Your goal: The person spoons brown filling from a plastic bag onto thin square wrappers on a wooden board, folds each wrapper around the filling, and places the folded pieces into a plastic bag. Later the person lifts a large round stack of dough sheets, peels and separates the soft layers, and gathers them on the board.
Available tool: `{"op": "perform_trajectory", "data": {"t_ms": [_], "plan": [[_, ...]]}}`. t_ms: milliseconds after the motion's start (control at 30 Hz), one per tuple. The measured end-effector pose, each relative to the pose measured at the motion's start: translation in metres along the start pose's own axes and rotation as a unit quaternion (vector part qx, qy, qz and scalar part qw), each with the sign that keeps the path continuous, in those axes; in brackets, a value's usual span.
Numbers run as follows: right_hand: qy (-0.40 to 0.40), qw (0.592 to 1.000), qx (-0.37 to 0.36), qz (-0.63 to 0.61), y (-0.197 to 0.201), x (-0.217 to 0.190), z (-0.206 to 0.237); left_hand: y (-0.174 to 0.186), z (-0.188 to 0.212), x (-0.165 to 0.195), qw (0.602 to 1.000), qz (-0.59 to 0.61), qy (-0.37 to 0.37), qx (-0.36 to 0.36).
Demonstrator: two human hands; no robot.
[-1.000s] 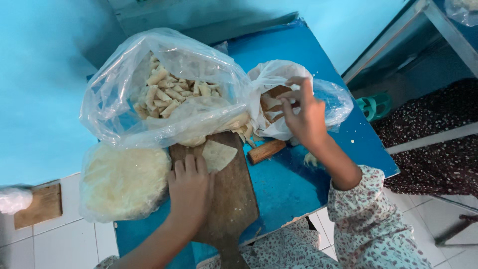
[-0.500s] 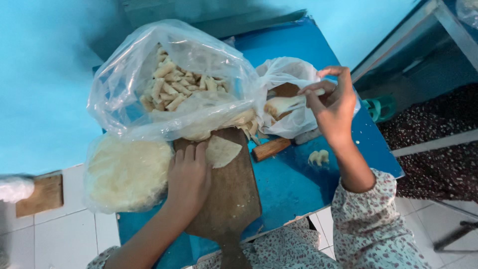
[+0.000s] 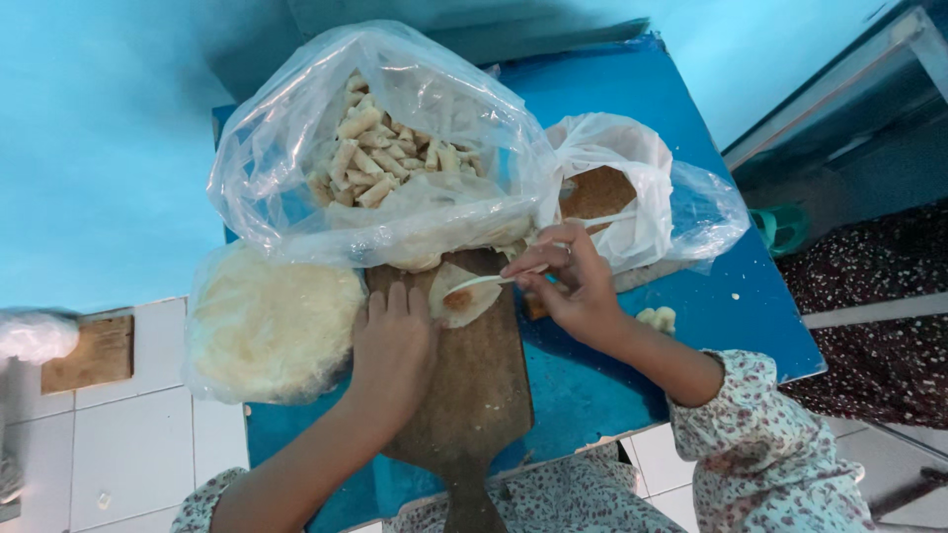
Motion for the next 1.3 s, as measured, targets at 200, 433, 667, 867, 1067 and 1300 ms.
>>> {"op": "perform_trajectory", "data": {"t_ms": [200,433,667,867,1067,1300], "plan": [[0.124,0.988,-0.013,0.094,0.001,-0.018,0.012,0.0,0.003,0.001,1.0,0.005,-0.008,0.002],[0.217,0.967,-0.055,0.123,0.0,-0.038,0.014,-0.005,0.004,0.002,1.0,-0.012,-0.005,-0.011],[0.266,0.953,-0.041,0.137,0.006,-0.059,0.009,0.001,0.001,0.004,0.999,0.034,0.002,0.01],[0.187,0.927,0.208,0.251,0.067,-0.079,-0.01,-0.001,-0.001,0.003,0.999,0.052,0.008,0.002],[0.226,0.777,0.194,0.554,0.045,-0.094,-0.02,0.004,-0.002,0.006,0.99,0.141,0.009,0.016],[0.119,0.932,-0.011,0.343,-0.039,-0.052,-0.001,0.016,-0.006,0.013,0.957,0.28,-0.027,0.066]]}}
Point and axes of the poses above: each hand's wrist, its own z-axis away from the middle knuckle, its own y-axis out of the back of the hand, x = y × z, the point moved 7 cm from there along -z, towards the middle knuckle, and after that the axes turned 9 degrees about x, right-handed, at the moved point
